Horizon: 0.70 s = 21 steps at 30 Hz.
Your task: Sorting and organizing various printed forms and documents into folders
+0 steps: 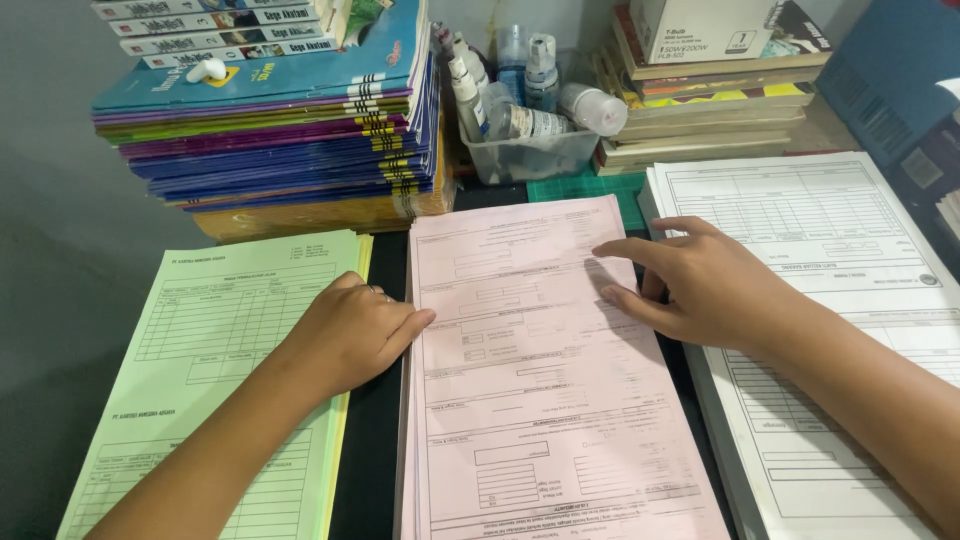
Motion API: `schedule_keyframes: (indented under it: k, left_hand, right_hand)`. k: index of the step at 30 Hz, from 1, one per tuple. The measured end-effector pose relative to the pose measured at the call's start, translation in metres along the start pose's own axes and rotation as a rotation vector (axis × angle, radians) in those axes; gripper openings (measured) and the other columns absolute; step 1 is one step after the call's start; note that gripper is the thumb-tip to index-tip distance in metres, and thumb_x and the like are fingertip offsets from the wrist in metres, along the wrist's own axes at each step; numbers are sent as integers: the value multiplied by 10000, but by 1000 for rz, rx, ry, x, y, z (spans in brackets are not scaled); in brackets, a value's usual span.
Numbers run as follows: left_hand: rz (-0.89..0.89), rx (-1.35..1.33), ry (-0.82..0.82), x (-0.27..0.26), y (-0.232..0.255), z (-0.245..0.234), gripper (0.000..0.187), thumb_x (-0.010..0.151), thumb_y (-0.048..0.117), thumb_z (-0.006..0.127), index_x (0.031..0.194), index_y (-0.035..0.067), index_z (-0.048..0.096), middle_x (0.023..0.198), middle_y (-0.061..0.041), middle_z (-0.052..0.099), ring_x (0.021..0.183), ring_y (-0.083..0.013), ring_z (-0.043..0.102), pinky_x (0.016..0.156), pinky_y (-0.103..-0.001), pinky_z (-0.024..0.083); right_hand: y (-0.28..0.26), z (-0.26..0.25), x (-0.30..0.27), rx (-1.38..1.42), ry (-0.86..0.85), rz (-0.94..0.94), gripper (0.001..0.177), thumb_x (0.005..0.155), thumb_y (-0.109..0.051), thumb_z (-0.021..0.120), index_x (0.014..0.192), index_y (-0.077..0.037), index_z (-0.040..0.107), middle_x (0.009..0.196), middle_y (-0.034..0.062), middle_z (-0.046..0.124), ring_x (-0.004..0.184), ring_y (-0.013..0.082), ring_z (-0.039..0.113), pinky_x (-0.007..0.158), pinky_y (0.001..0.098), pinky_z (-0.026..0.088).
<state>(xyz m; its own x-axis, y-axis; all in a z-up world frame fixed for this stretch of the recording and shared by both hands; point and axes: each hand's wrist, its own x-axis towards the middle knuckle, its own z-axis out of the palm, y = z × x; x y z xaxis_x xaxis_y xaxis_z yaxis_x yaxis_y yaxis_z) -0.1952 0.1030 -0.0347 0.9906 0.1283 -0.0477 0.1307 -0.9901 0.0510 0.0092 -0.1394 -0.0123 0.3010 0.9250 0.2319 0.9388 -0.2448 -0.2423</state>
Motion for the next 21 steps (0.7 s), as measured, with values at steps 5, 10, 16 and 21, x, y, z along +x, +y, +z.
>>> schedule_keyframes:
  k: [5, 10, 16, 21]
  left_hand:
    - [-16, -49, 12, -2, 4, -9, 515, 896, 483, 349, 573, 128, 534, 481, -56, 559, 602, -224, 611, 753, -340, 395]
    - [-23, -36, -7, -2, 6, -10, 491, 896, 474, 365, 577, 141, 535, 487, -44, 559, 603, -203, 611, 765, -336, 389]
    - [4, -8, 19, 1, -1, -3, 487, 927, 409, 307, 608, 143, 561, 508, -42, 582, 645, -211, 628, 797, -341, 398]
    - [30, 32, 57, 1, -3, 2, 470, 935, 397, 302, 637, 143, 562, 526, -47, 591, 677, -218, 631, 813, -351, 395]
  right_hand:
    - [5, 2, -1, -19, 19, -1, 312, 758, -312, 600, 1008, -135, 657, 416, 23, 635, 511, 185, 679, 993, 402, 397]
    - [2, 1, 0, 8, 10, 2, 321, 756, -295, 606, 1024, -126, 656, 434, 37, 642, 515, 199, 677, 994, 407, 393]
    - [4, 0, 0, -14, 15, 3, 312, 757, -293, 611, 1011, -119, 657, 447, 32, 647, 528, 193, 678, 1002, 410, 386]
    - [3, 0, 0, -13, -1, 23, 294, 765, -286, 605, 999, -119, 666, 452, 33, 650, 538, 186, 680, 1009, 399, 381]
